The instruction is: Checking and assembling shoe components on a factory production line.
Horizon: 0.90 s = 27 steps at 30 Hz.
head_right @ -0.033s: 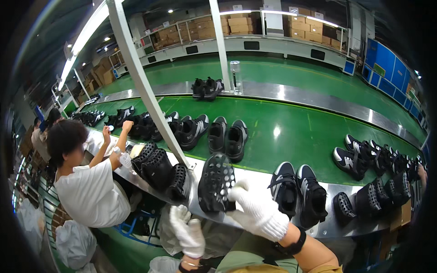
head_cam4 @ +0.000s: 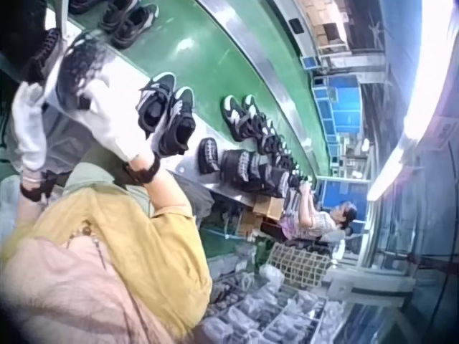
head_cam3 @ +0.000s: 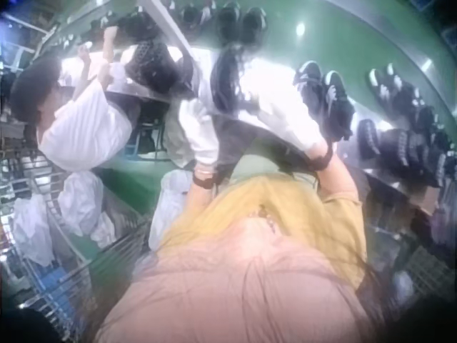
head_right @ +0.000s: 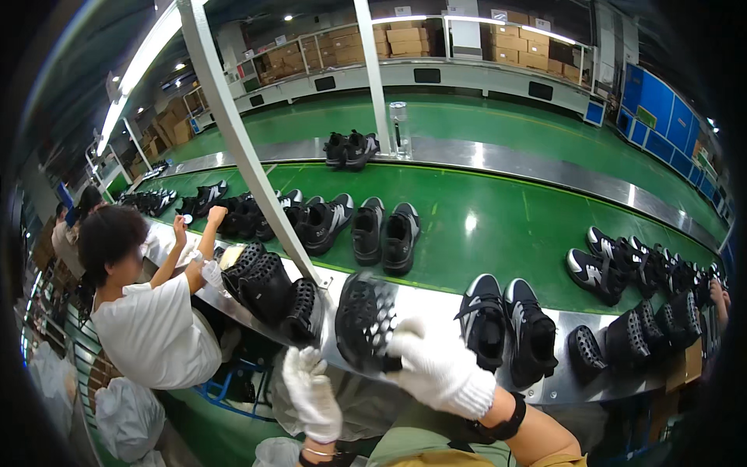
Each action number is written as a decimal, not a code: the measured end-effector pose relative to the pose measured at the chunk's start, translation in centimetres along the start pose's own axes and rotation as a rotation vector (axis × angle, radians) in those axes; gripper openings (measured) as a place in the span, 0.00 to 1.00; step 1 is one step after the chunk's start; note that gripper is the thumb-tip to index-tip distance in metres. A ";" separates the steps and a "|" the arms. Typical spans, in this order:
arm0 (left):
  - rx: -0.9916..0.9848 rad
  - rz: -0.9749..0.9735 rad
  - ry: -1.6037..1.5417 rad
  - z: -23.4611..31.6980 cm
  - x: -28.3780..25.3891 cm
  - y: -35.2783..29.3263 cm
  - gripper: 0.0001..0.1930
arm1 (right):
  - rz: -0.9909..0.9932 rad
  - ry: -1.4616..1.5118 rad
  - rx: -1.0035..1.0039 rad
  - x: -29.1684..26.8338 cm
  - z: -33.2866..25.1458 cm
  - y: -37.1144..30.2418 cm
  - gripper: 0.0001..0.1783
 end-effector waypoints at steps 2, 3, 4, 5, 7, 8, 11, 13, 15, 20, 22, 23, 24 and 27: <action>-0.187 -0.223 -0.308 1.1 1.9 0.7 0.52 | -0.117 0.054 -0.125 0.6 -1.8 -2.1 0.27; -0.308 -0.355 -0.479 1.5 3.4 0.7 0.50 | -0.146 0.108 -0.208 0.9 -2.7 -3.1 0.28; -0.446 -0.430 -0.665 1.6 4.9 0.2 0.48 | -0.141 0.178 -0.237 1.1 -3.1 -3.7 0.28; -0.605 -0.500 -0.857 1.7 6.5 -0.4 0.47 | -0.131 0.164 -0.205 0.9 -2.9 -4.5 0.28; -0.750 -0.412 -0.851 1.2 8.1 -1.5 0.37 | -0.057 0.349 -0.074 -0.4 -1.1 -5.5 0.29; -0.771 -0.361 -0.810 0.8 9.0 -1.9 0.34 | -0.077 0.353 0.012 -0.9 -0.3 -6.5 0.31; -0.723 -0.205 -0.688 0.2 11.3 -4.4 0.24 | -0.087 0.326 0.290 -1.3 1.4 -9.5 0.40; -0.706 -0.237 -0.607 -0.2 13.6 -6.3 0.23 | -0.075 0.171 0.378 -1.0 2.2 -10.8 0.39; -0.623 -0.342 -0.531 -0.5 15.8 -7.0 0.22 | 0.156 0.368 0.543 -2.0 3.6 -12.6 0.38; -0.173 -0.688 -0.051 -1.7 21.0 -4.8 0.23 | 0.335 0.260 0.792 -8.4 7.3 -19.4 0.30; 0.017 -0.907 0.349 -2.9 23.4 -3.1 0.27 | 0.358 0.184 0.892 -11.0 8.7 -21.9 0.27; 0.034 -0.905 0.338 -3.3 24.1 -2.3 0.27 | 0.261 0.212 0.991 -11.5 9.3 -23.4 0.27; 0.265 -1.062 0.499 -3.3 25.6 -2.5 0.27 | 0.198 0.238 1.017 -11.5 9.5 -24.1 0.27; 0.589 -1.255 0.830 -4.4 28.0 -3.2 0.28 | 0.138 0.200 1.062 -12.1 10.4 -25.1 0.27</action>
Point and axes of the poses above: each hand's wrist, its own y-axis towards the middle knuckle, its own x-axis out of the palm, z = x × y, the point moved 7 cm from there along y, towards the middle knuckle, and after that the axes turned 8 degrees about -y, right-handed, at the moved point
